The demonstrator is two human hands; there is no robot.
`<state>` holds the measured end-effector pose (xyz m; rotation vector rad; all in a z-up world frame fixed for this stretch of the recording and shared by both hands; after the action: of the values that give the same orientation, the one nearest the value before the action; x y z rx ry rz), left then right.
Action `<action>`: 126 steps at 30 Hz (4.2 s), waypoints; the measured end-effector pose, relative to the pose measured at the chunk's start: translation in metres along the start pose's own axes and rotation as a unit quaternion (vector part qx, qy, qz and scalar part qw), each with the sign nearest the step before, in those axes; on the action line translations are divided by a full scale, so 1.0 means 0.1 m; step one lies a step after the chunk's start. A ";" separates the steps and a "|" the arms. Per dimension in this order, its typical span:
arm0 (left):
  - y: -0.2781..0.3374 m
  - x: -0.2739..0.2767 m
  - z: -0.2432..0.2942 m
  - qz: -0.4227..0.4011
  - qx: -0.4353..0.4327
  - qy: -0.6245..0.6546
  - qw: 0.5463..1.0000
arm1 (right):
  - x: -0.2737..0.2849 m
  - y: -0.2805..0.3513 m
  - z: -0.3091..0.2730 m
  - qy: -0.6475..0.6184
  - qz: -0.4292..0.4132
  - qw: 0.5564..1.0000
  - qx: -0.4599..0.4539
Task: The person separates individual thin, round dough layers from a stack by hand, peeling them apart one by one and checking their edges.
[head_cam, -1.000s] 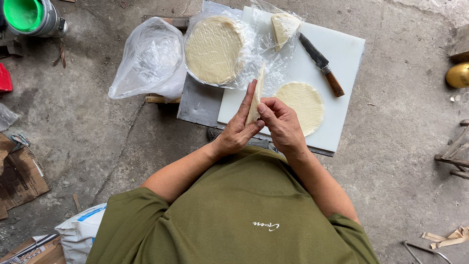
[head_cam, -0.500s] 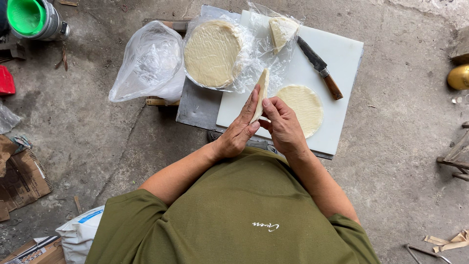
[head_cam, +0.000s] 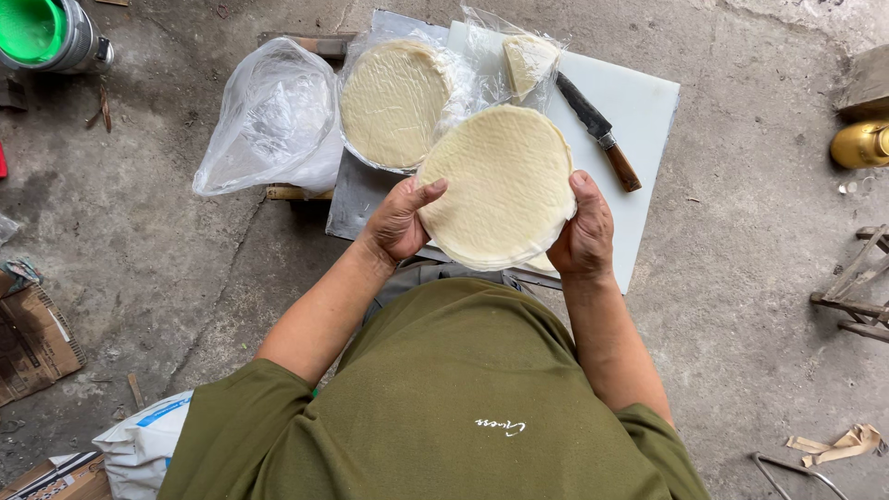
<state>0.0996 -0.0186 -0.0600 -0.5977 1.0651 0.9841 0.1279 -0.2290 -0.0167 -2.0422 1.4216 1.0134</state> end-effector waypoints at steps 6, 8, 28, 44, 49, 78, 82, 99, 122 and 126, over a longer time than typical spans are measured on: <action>0.14 -0.20 0.14 -0.022 -0.085 0.065 0.994 | 0.20 -0.01 0.38 0.025 0.024 0.999 -0.041; 0.14 -0.24 0.12 -0.013 -0.067 -0.015 0.998 | 0.12 0.02 0.51 0.094 -0.006 0.994 -0.060; 0.22 0.49 -0.28 0.097 -0.019 -0.126 0.987 | -0.96 -0.16 0.45 0.768 -0.175 0.615 0.044; 0.35 0.78 -0.56 0.109 0.054 -0.070 0.990 | -0.62 -0.13 0.77 0.738 -0.163 0.654 -0.020; 0.25 0.65 -0.47 0.113 0.038 -0.135 0.984 | -0.63 -0.08 0.62 0.689 -0.116 0.715 0.014; 0.03 0.04 -0.16 0.129 -0.007 -0.158 0.979 | -0.67 0.11 0.43 0.694 -0.075 0.716 0.036; 0.06 -0.21 -0.07 0.081 -0.048 -0.272 0.958 | -0.34 0.03 0.50 0.328 0.010 0.939 -0.101; 0.04 -0.40 -0.30 0.037 -0.001 -0.169 0.985 | -0.44 0.11 0.17 0.553 0.044 0.827 0.090; 0.29 -0.30 -0.02 0.101 -0.075 -0.023 0.992 | 0.98 0.35 0.03 0.083 0.261 0.954 0.124; 0.34 -0.22 0.09 0.109 -0.074 -0.028 0.991 | 1.17 0.45 0.01 0.073 0.285 0.947 0.132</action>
<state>0.0707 -0.0034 -0.0349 -0.5796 1.0275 1.2721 0.1093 -0.3151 -0.1062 -1.5676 2.1727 0.8237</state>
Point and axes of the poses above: each hand's wrist, its own y-axis away from the middle knuckle, its own x-axis out of the back of the hand, z = x × y, the point moved 9 cm from there along -y, towards the middle knuckle, and after that the axes turned 13 degrees about -z, right-handed, at the moved point
